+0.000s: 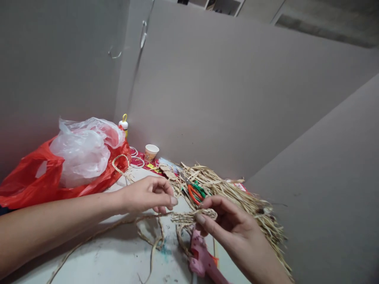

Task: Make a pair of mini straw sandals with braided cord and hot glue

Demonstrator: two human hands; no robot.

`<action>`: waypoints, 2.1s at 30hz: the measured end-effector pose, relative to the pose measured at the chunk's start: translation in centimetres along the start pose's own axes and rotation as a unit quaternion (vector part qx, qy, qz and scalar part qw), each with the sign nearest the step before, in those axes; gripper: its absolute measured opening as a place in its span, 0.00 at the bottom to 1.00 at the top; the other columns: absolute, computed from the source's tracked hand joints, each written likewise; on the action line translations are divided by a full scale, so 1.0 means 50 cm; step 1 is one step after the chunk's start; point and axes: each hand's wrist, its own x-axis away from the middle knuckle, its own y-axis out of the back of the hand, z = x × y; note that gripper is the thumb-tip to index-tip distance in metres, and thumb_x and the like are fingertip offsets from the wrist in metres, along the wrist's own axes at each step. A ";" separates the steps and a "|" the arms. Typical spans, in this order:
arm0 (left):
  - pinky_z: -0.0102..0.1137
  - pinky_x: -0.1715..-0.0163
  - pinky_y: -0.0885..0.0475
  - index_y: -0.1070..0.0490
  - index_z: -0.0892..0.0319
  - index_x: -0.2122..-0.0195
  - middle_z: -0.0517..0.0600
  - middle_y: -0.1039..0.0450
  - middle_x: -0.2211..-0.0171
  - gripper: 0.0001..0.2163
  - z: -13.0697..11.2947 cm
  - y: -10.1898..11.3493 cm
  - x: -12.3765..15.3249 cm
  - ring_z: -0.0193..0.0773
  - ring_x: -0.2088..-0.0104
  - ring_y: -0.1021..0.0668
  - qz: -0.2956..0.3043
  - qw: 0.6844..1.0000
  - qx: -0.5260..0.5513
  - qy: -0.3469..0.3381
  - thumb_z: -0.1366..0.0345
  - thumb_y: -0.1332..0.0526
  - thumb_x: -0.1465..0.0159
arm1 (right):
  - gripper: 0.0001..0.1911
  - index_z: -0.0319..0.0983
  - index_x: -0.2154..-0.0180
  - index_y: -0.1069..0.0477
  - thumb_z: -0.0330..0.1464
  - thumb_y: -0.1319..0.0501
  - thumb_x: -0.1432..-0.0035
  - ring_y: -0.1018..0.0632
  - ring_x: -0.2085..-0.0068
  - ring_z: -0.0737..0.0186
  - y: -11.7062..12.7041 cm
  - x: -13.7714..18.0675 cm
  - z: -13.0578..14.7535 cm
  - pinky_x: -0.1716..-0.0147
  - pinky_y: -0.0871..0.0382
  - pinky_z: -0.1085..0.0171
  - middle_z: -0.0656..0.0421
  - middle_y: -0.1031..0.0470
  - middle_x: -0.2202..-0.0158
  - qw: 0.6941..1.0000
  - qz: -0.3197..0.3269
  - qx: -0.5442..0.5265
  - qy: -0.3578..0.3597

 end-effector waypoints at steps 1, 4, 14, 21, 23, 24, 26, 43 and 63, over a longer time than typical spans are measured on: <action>0.28 0.71 0.33 0.32 0.61 0.69 0.45 0.27 0.75 0.10 0.003 -0.001 0.000 0.32 0.75 0.26 0.007 1.000 -0.004 0.000 0.63 0.33 0.48 | 0.12 0.41 0.65 0.31 0.41 0.34 0.43 0.28 0.73 0.66 0.006 0.005 -0.003 0.74 0.34 0.68 0.64 0.30 0.74 1.000 -0.014 -0.009 0.001; 0.28 0.71 0.32 0.31 0.61 0.72 0.45 0.28 0.78 0.06 0.012 -0.008 0.001 0.31 0.76 0.26 0.010 1.000 -0.010 0.006 0.67 0.35 0.49 | 0.12 0.41 0.65 0.31 0.41 0.33 0.44 0.27 0.73 0.67 0.018 0.014 -0.011 0.73 0.32 0.68 0.64 0.29 0.74 0.998 -0.051 -0.047 0.005; 0.25 0.75 0.37 0.31 0.62 0.74 0.42 0.33 0.79 0.02 0.003 -0.034 0.020 0.29 0.77 0.33 -0.030 0.992 -0.112 -0.058 0.73 0.41 0.50 | 0.13 0.42 0.56 0.27 0.35 0.37 0.44 0.23 0.65 0.60 0.032 0.026 -0.004 0.65 0.28 0.63 0.58 0.23 0.63 0.994 0.008 0.103 -0.038; 0.25 0.71 0.34 0.31 0.61 0.75 0.43 0.31 0.76 0.05 0.001 -0.042 0.030 0.30 0.73 0.30 -0.039 0.970 -0.202 -0.130 0.76 0.43 0.49 | 0.10 0.42 0.69 0.22 0.31 0.42 0.41 0.23 0.75 0.62 0.008 0.025 0.023 0.73 0.30 0.66 0.62 0.22 0.78 0.980 0.134 0.144 -0.013; 0.24 0.71 0.34 0.31 0.61 0.75 0.43 0.31 0.76 0.05 0.003 -0.045 0.033 0.30 0.73 0.30 -0.042 0.961 -0.229 -0.148 0.77 0.43 0.49 | 0.11 0.41 0.72 0.23 0.29 0.42 0.41 0.25 0.77 0.63 0.004 0.024 0.026 0.75 0.32 0.67 0.63 0.24 0.80 0.977 0.156 0.142 -0.016; 0.24 0.71 0.34 0.30 0.61 0.75 0.43 0.31 0.76 0.06 0.004 -0.046 0.035 0.30 0.73 0.30 -0.043 0.957 -0.241 -0.157 0.77 0.43 0.48 | 0.11 0.41 0.72 0.23 0.29 0.42 0.41 0.26 0.77 0.63 0.002 0.024 0.027 0.76 0.33 0.67 0.63 0.24 0.80 0.977 0.159 0.142 -0.019; 0.24 0.71 0.34 0.30 0.61 0.74 0.44 0.30 0.76 0.06 0.007 -0.047 0.038 0.30 0.73 0.29 -0.042 0.948 -0.262 -0.177 0.77 0.43 0.48 | 0.10 0.40 0.72 0.23 0.29 0.41 0.42 0.26 0.76 0.63 0.000 0.023 0.027 0.75 0.34 0.67 0.62 0.23 0.78 0.977 0.161 0.140 -0.015; 0.31 0.72 0.35 0.32 0.59 0.70 0.54 0.25 0.72 0.07 0.038 -0.042 0.045 0.38 0.73 0.28 -0.011 0.778 -0.458 -0.430 0.75 0.47 0.40 | 0.10 0.39 0.78 0.35 0.34 0.41 0.46 0.39 0.76 0.68 -0.021 0.040 -0.013 0.77 0.45 0.68 0.65 0.40 0.79 0.994 0.088 0.009 -0.064; 0.27 0.71 0.32 0.29 0.60 0.74 0.48 0.26 0.76 0.06 0.033 -0.083 0.057 0.34 0.74 0.26 -0.108 0.925 -0.280 -0.234 0.70 0.41 0.40 | 0.16 0.38 0.77 0.29 0.42 0.37 0.45 0.34 0.77 0.65 -0.046 0.060 -0.016 0.78 0.40 0.68 0.62 0.33 0.80 0.998 -0.001 -0.037 -0.057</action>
